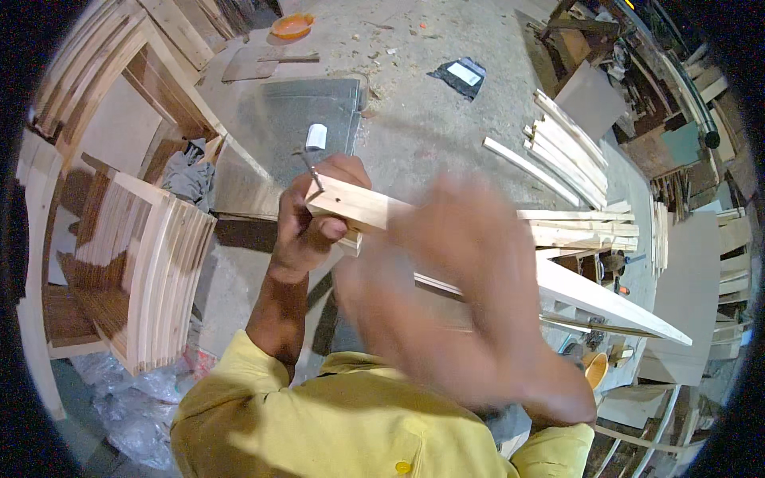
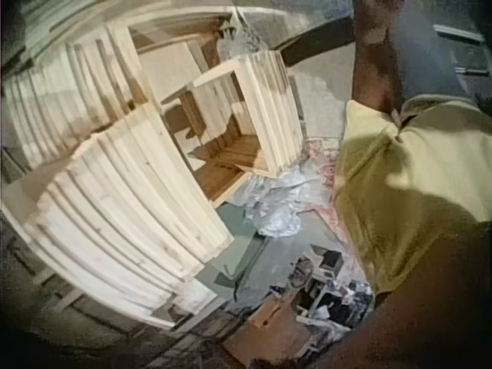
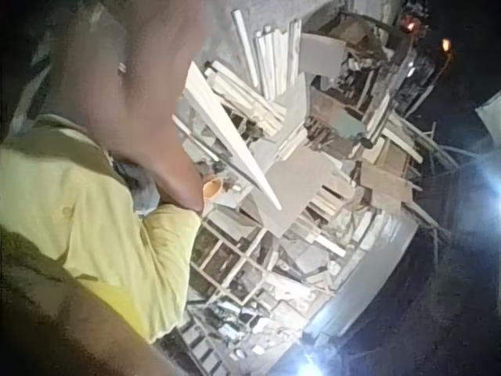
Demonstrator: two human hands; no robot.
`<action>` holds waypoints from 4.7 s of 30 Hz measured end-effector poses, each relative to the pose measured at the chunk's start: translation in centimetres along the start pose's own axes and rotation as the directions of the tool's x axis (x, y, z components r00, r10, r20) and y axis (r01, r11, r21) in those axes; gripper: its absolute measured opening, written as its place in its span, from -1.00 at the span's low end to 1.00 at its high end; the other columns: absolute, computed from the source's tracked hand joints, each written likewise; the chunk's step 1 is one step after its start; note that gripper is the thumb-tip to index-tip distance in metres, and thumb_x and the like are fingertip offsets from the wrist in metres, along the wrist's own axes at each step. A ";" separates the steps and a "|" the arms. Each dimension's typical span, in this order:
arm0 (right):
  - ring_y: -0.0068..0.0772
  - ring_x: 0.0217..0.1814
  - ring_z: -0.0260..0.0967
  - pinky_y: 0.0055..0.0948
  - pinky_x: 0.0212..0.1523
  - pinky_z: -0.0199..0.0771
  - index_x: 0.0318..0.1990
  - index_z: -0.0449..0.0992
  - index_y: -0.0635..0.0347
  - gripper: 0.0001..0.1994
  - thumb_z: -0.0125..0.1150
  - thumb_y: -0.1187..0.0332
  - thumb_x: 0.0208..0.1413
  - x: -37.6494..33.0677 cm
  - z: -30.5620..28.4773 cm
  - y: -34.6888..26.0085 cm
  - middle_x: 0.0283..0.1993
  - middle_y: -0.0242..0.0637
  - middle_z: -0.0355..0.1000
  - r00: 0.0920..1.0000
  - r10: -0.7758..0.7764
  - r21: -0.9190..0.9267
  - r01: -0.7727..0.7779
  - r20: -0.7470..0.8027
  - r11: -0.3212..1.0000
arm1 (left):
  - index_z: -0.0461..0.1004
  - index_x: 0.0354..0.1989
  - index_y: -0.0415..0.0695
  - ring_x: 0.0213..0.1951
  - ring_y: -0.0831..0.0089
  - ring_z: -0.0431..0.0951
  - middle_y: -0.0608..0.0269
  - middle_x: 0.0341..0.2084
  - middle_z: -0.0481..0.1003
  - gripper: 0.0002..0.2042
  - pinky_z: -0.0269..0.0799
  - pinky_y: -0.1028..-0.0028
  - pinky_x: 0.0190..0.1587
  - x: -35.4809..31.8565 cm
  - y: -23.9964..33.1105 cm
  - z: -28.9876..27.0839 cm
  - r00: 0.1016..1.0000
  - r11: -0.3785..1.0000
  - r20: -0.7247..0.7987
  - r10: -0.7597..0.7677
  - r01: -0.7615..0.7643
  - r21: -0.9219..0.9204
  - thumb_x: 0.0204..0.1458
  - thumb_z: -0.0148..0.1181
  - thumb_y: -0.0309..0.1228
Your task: Assembling a rectangular wooden frame using wood glue and nails with a hammer.
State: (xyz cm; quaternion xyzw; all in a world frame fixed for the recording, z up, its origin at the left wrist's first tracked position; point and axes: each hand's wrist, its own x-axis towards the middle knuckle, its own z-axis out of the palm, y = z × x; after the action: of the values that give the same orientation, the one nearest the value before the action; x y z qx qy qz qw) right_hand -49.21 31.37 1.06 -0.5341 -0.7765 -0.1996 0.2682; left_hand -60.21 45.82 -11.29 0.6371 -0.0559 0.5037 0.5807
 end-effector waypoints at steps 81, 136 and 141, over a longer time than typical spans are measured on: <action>-0.77 -0.62 0.12 -0.81 -0.67 0.12 0.27 0.01 0.16 -0.45 -0.01 0.20 0.19 1.3 -9.7 0.0 -0.48 -0.44 0.23 0.761 0.640 0.463 -0.607 0.106 0.646 | 0.35 -0.36 -0.20 -0.48 0.53 0.30 0.29 -0.54 0.31 -0.71 0.20 0.50 -0.45 0.3 -0.2 -1.5 0.992 0.990 0.118 -0.035 0.018 0.140 0.01 0.18 -0.21; -0.70 -0.58 0.15 -0.68 -0.66 0.18 0.16 0.22 0.25 -0.60 -0.05 0.35 0.18 -1.4 -10.5 2.0 -0.26 -0.29 0.32 0.773 0.470 -0.169 -0.443 0.426 0.880 | 0.37 -0.38 -0.20 -0.54 0.58 0.26 0.34 -0.63 0.28 -0.73 0.14 0.52 -0.51 0.7 -0.3 -1.8 0.992 0.997 0.127 -0.024 0.015 0.071 -0.03 0.26 -0.27; -0.66 -0.54 0.17 -0.67 -0.60 0.22 0.05 0.28 0.18 -0.66 0.02 0.26 0.16 0.4 -15.0 3.7 -0.39 -0.38 0.29 0.743 0.641 0.660 -0.581 0.192 0.476 | 0.38 -0.36 -0.21 -0.54 0.60 0.28 0.34 -0.61 0.31 -0.74 0.15 0.53 -0.51 0.6 -0.5 -1.9 0.989 0.997 0.140 -0.041 0.032 0.071 -0.03 0.26 -0.28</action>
State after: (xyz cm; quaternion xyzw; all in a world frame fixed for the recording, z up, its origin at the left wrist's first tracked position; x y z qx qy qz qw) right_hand -42.87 24.03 13.02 -0.6279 -0.5386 0.1883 0.5293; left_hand -60.66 47.77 -11.60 0.6918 -0.0679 0.4482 0.5621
